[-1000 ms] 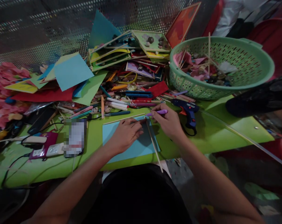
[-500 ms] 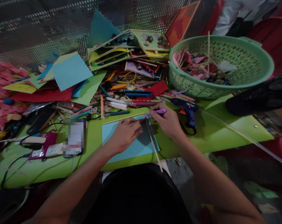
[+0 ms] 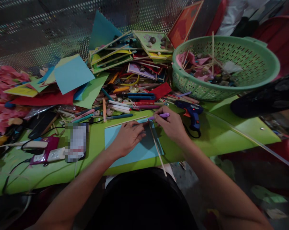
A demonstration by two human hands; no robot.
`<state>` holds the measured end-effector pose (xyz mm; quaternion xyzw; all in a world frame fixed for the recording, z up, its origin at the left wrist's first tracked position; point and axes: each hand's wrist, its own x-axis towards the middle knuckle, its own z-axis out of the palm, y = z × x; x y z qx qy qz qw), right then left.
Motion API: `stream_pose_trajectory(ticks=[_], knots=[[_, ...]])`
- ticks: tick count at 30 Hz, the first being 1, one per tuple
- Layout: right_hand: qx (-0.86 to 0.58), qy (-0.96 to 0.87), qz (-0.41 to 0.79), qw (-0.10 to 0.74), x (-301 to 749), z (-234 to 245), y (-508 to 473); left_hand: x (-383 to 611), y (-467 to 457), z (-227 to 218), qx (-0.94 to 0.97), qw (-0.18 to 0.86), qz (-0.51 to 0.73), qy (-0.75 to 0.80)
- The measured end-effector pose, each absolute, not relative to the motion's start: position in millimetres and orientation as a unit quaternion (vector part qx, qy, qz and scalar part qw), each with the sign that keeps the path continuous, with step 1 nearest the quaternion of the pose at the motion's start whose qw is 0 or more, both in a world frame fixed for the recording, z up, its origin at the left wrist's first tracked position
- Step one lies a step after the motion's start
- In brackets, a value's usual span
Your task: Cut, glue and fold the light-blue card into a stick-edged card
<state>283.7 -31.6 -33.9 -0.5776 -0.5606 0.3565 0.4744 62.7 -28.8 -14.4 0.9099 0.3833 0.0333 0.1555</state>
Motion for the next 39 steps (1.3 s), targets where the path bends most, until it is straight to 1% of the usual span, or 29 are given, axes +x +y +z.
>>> stream_pose_trajectory(ticks=[4, 18, 39], knots=[[-0.591, -0.568, 0.351, 0.454, 284.2, -33.0, -32.0, 62.4, -29.0, -16.9, 0.910, 0.148, 0.035, 0.385], [-0.581, -0.560, 0.368, 0.461, 284.4, -32.5, -33.3, 61.7, -29.5, -19.6, 0.910, 0.138, 0.043, 0.389], [-0.593, -0.568, 0.364, 0.440, 288.7, -32.1, -40.9, 62.1, -30.4, -19.8, 0.904, 0.161, 0.054, 0.393]])
